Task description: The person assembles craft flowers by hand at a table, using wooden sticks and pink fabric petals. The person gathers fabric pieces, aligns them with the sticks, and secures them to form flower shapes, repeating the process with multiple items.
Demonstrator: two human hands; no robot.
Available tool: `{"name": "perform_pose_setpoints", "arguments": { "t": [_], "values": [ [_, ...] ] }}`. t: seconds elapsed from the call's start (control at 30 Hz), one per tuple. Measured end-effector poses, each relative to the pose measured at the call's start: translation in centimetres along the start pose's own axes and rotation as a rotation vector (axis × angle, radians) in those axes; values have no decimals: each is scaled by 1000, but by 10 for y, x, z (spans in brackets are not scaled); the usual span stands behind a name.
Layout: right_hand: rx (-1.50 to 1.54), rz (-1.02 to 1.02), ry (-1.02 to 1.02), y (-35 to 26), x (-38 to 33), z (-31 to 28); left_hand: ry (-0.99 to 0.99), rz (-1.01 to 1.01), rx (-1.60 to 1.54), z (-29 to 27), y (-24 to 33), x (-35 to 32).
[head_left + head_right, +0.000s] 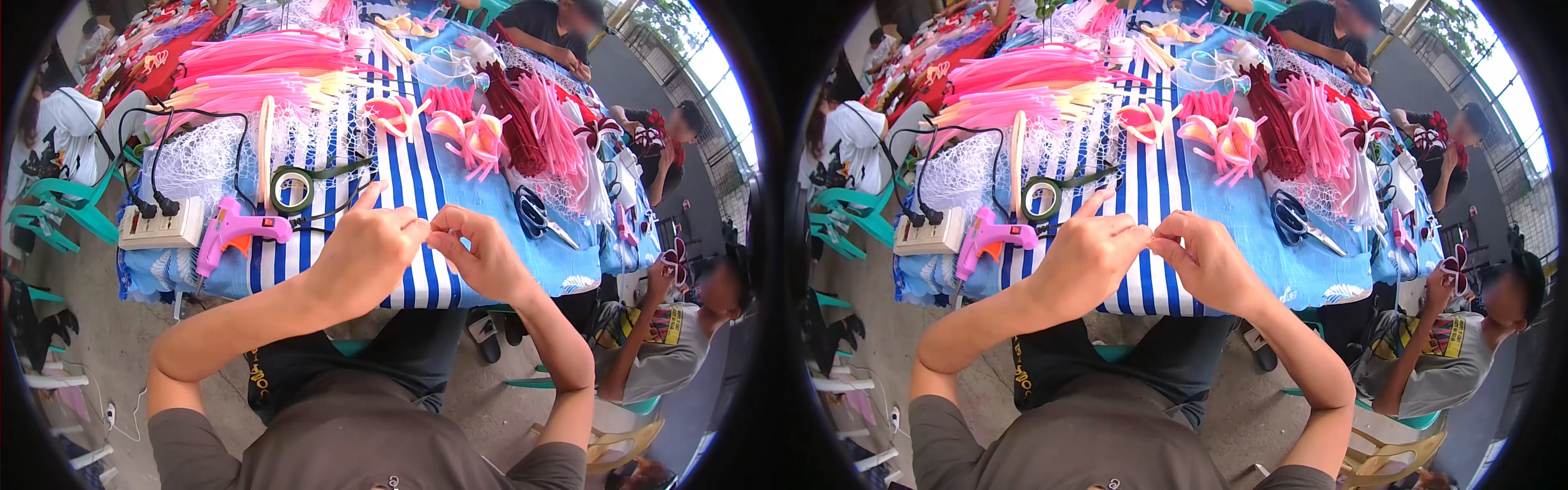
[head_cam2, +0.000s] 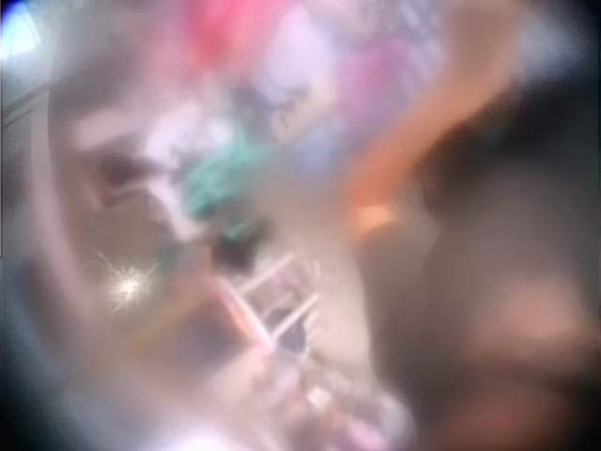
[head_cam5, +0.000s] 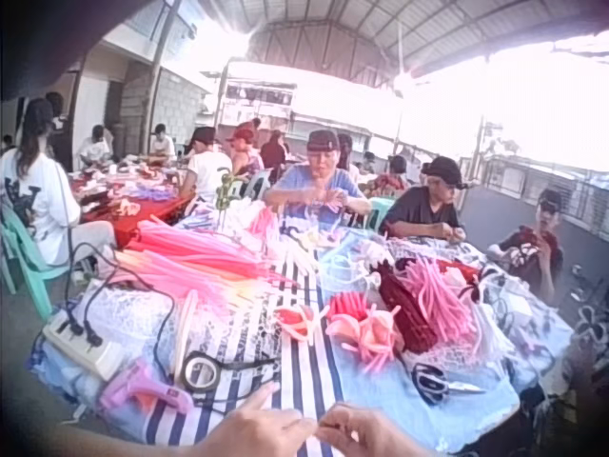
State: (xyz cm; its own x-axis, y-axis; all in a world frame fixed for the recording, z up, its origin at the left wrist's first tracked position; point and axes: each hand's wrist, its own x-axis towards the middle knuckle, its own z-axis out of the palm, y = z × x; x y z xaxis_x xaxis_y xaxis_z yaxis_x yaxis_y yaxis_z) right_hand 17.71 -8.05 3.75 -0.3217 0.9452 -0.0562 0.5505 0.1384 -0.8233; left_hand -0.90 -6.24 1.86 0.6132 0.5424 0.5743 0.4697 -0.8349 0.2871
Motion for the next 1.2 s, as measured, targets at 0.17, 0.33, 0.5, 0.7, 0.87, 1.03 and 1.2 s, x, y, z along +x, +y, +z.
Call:
{"name": "perform_pose_setpoints", "arguments": {
  "t": [0.17, 0.33, 0.5, 0.7, 0.87, 1.03, 1.2],
  "values": [
    [-311, -380, 290, -1, 4, -17, -236, -431, -645, -5, -20, 9],
    [-745, -665, 367, -12, -4, -14, -344, -577, -937, -8, -30, 12],
    [-818, -739, 305, -1, -2, -6, -385, -580, -986, -8, -32, 14],
    [-790, -747, 282, -1, 0, -7, -395, -588, -955, -12, -26, 14],
    [-582, -707, 281, 1, 2, -6, -331, -560, -835, -17, -16, 13],
    [-469, -646, 299, 5, 1, -2, -294, -479, -675, -18, -11, 12],
    [-158, -495, 284, 7, -3, 4, -140, -296, -469, -11, -6, 8]
  ]
}}
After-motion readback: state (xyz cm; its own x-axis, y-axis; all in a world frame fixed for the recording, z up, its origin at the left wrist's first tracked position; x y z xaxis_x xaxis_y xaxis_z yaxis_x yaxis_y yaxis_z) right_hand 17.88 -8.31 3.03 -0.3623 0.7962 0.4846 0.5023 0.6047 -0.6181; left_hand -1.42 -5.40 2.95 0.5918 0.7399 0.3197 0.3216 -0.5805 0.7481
